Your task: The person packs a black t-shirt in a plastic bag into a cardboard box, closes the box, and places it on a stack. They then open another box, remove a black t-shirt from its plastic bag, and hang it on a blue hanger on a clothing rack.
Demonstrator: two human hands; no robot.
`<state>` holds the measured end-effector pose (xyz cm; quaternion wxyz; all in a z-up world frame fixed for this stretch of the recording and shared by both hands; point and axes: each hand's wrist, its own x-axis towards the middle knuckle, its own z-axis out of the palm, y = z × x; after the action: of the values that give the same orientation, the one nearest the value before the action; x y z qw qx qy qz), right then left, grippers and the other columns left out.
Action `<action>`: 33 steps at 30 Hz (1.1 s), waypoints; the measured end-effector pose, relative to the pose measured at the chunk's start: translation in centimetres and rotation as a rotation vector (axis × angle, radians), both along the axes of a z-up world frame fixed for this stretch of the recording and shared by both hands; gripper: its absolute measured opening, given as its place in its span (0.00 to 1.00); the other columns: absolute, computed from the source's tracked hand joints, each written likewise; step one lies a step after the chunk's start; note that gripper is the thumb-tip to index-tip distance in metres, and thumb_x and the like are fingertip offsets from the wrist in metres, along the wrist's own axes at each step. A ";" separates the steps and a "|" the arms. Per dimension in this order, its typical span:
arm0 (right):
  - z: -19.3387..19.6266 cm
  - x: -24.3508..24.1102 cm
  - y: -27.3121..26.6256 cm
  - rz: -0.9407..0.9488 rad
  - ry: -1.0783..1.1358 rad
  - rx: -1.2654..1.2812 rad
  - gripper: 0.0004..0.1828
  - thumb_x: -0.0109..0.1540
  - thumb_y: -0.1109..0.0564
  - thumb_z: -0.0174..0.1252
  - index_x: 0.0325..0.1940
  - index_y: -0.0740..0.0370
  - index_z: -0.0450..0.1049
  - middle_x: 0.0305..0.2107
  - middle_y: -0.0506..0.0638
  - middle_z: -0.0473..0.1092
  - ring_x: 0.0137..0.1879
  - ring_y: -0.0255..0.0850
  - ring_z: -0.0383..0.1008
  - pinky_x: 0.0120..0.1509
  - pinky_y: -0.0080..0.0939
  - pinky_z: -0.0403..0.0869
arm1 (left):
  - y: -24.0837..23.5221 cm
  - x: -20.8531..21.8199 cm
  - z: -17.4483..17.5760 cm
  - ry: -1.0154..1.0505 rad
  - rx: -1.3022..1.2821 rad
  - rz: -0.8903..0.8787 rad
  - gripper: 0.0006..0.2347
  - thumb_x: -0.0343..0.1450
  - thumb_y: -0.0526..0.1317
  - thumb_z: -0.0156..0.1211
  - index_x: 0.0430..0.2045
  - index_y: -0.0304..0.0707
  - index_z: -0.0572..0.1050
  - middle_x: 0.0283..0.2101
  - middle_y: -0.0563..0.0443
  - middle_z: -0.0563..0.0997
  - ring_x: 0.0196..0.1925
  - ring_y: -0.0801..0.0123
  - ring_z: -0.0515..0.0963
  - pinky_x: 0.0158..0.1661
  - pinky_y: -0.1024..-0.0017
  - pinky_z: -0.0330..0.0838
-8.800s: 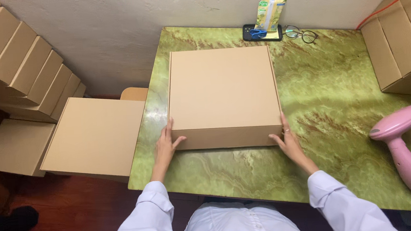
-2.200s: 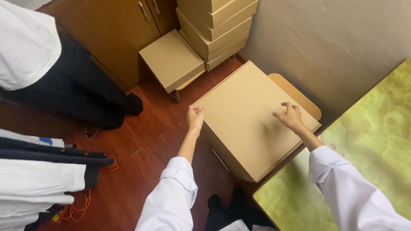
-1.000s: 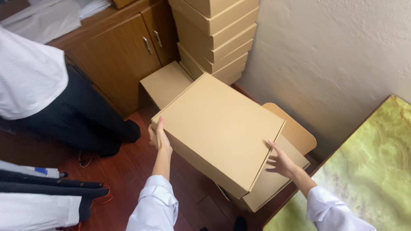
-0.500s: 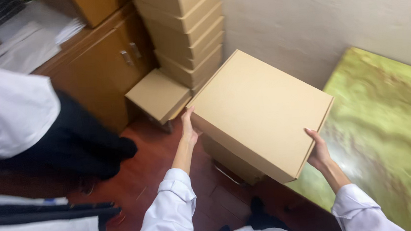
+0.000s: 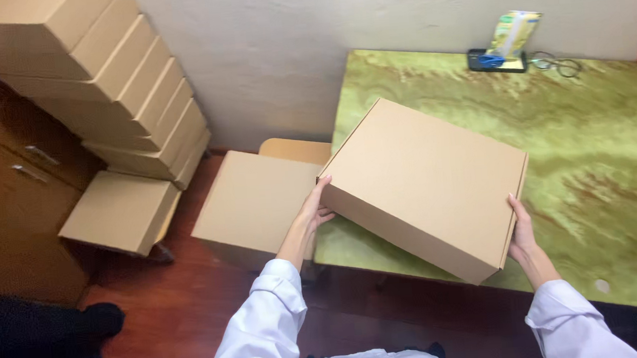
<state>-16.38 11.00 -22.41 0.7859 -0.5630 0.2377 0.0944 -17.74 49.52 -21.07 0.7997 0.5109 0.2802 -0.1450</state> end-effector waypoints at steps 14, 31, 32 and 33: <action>2.8 1.4 -24.3 -0.128 0.086 -0.046 0.49 0.51 0.33 0.52 0.65 0.58 0.41 0.61 0.67 0.38 0.66 0.60 0.40 0.66 0.59 0.47 | -29.2 5.7 -0.1 -0.071 0.016 -0.116 0.48 0.56 0.62 0.61 0.55 0.19 0.43 0.55 0.19 0.52 0.57 0.42 0.60 0.53 0.58 0.60; -3.6 1.2 -29.8 -0.053 0.076 -0.087 0.44 0.51 0.41 0.58 0.61 0.56 0.42 0.54 0.63 0.47 0.59 0.58 0.50 0.56 0.66 0.52 | -27.6 6.8 -0.1 0.287 0.610 -0.591 0.49 0.47 0.77 0.44 0.45 0.26 0.63 0.38 0.35 0.74 0.38 0.49 0.76 0.36 0.57 0.70; -4.9 1.3 -30.0 -0.122 0.032 -0.096 0.34 0.51 0.45 0.61 0.55 0.60 0.56 0.46 0.60 0.56 0.53 0.55 0.58 0.52 0.61 0.59 | -27.1 7.4 0.2 0.265 0.664 -0.661 0.47 0.47 0.78 0.42 0.33 0.24 0.73 0.30 0.38 0.78 0.33 0.53 0.77 0.33 0.59 0.70; -5.6 1.6 -30.0 -0.133 0.029 -0.097 0.34 0.51 0.45 0.61 0.55 0.60 0.56 0.46 0.60 0.56 0.53 0.55 0.58 0.52 0.61 0.59 | -27.3 7.8 0.9 0.258 0.667 -0.670 0.47 0.47 0.78 0.42 0.33 0.24 0.73 0.30 0.38 0.78 0.33 0.53 0.77 0.33 0.59 0.70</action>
<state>-14.83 -19.04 -27.98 0.7588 -0.5818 0.2902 0.0387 -9.93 22.18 -20.16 0.4606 0.7790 0.2283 -0.3590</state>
